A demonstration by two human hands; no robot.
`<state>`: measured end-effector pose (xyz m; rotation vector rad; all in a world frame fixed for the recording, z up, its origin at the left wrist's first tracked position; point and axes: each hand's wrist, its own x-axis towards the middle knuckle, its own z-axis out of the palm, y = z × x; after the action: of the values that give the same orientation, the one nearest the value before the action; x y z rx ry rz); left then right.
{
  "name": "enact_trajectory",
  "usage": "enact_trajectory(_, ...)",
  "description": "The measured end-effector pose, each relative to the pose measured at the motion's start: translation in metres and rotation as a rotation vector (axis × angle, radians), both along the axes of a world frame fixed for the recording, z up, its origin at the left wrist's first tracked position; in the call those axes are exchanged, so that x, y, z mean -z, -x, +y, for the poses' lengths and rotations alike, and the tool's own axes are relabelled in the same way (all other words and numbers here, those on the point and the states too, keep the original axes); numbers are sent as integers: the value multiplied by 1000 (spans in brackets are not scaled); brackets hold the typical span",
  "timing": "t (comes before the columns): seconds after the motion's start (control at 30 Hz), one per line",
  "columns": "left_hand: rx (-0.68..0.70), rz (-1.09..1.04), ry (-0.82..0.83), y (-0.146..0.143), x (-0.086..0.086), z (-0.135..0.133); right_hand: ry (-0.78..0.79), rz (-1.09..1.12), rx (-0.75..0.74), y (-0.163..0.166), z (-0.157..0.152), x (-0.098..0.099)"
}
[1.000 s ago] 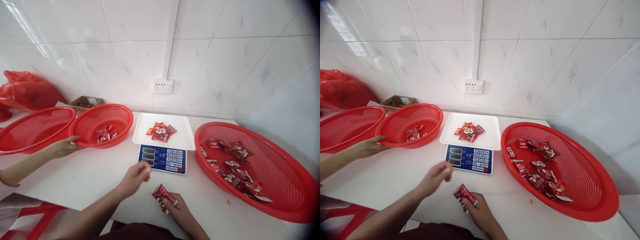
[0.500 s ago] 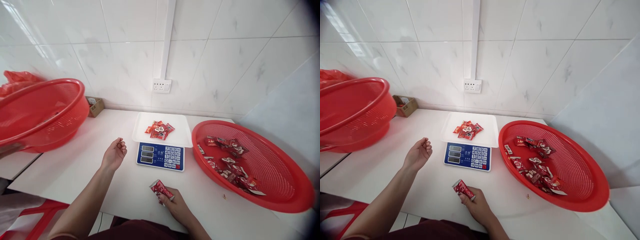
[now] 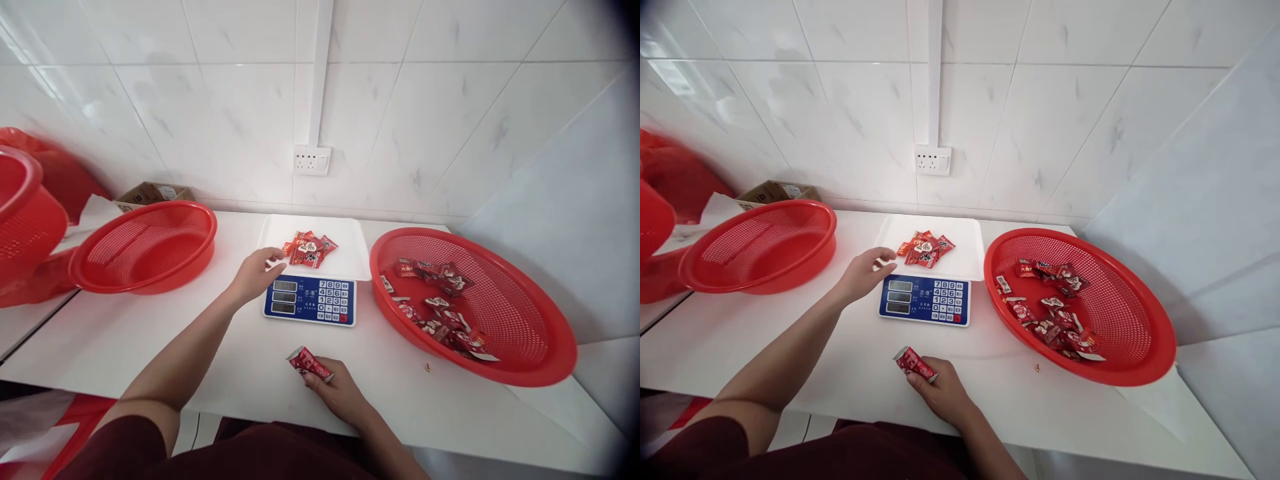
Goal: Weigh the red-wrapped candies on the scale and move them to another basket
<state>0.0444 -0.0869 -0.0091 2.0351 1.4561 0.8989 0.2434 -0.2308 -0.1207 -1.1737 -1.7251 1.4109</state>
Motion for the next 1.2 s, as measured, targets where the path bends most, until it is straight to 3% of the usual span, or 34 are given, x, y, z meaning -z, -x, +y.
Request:
enact_trajectory(0.13,17,411,-53,-22,2,44,-18,-23,15,0,-1,0)
enact_trajectory(0.27,23,472,-25,-30,3,66,-39,-24,22,0,-1,1)
enact_trajectory(0.4,-14,482,-40,-24,0,68,-44,-17,9,0,-1,1)
enact_trajectory(0.5,-143,479,-101,0,-12,64,-42,-19,-3,-1,-1,1)
enact_trajectory(0.6,-437,530,-194,43,-32,58,-53,-19,-19,0,0,1)
enact_trajectory(0.7,-576,563,-155,87,-44,52,-75,-27,-21,0,0,1)
enact_trajectory(0.77,-582,567,-45,106,-42,48,-90,-42,-16,0,1,1)
enact_trajectory(0.87,-507,548,114,111,-29,43,-104,-55,-12,0,1,1)
enact_trajectory(1.03,-398,552,180,85,-12,38,-96,-64,-4,1,1,2)
enact_trajectory(1.2,-330,588,107,52,-21,40,-81,-69,5,2,1,1)
